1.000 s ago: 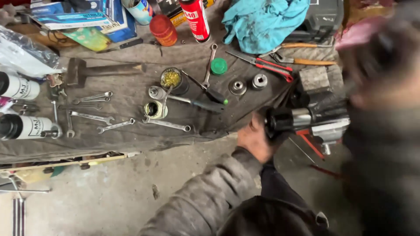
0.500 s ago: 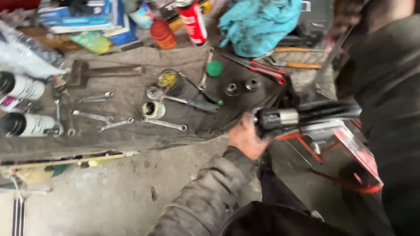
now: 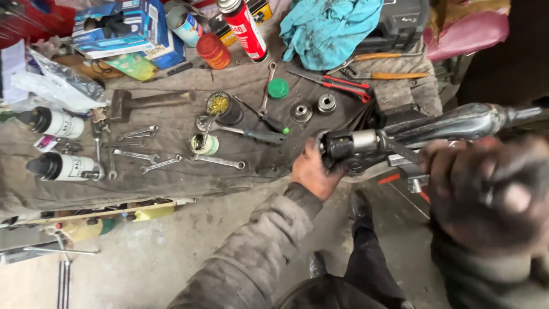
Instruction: The person uses a power tool to work on a cylindrical mechanical part held in a vise. They then use a small metal tool to adjust or clean the part before continuing to work on it with the power tool.
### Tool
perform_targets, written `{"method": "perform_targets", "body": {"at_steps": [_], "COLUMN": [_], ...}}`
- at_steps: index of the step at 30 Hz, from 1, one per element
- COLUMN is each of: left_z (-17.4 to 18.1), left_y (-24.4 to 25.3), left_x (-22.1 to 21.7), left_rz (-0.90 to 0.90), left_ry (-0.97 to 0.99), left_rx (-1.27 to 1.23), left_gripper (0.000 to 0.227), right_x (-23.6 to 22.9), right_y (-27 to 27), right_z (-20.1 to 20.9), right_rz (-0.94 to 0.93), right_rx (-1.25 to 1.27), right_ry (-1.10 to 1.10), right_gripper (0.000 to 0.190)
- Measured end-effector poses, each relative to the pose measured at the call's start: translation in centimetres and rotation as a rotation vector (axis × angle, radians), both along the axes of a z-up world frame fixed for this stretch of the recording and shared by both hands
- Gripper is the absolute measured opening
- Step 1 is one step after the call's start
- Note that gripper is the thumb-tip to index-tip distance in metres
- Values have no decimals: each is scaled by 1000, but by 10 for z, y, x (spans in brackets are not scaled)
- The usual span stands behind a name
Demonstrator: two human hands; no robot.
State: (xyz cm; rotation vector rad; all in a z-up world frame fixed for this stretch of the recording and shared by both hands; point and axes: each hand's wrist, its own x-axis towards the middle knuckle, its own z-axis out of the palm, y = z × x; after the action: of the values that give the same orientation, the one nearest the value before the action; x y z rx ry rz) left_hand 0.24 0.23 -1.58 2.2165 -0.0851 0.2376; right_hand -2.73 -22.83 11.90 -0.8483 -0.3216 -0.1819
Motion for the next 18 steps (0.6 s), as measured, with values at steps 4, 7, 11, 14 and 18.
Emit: {"method": "perform_targets", "body": {"at_steps": [4, 7, 11, 14, 18], "left_z": [6, 7, 5, -1, -1], "left_y": [1, -1, -2, -9, -11], "left_x": [2, 3, 1, 1, -6], "left_rz": [-1, -4, -18, 10, -32], "left_ry": [3, -3, 24, 29, 212], "left_rx": [11, -10, -16, -7, 10], "left_gripper": [83, 84, 85, 88, 83], "right_x": [-56, -67, -39, -43, 21], "right_y": [7, 11, 32, 7, -30], "right_z": [-42, -59, -7, -47, -51], "right_rz": [-38, -60, -135, -144, -66], "right_rx": [-92, -74, -21, 29, -657], "right_ry": [-21, 17, 9, 8, -99], "right_gripper": [28, 27, 28, 26, 32]}}
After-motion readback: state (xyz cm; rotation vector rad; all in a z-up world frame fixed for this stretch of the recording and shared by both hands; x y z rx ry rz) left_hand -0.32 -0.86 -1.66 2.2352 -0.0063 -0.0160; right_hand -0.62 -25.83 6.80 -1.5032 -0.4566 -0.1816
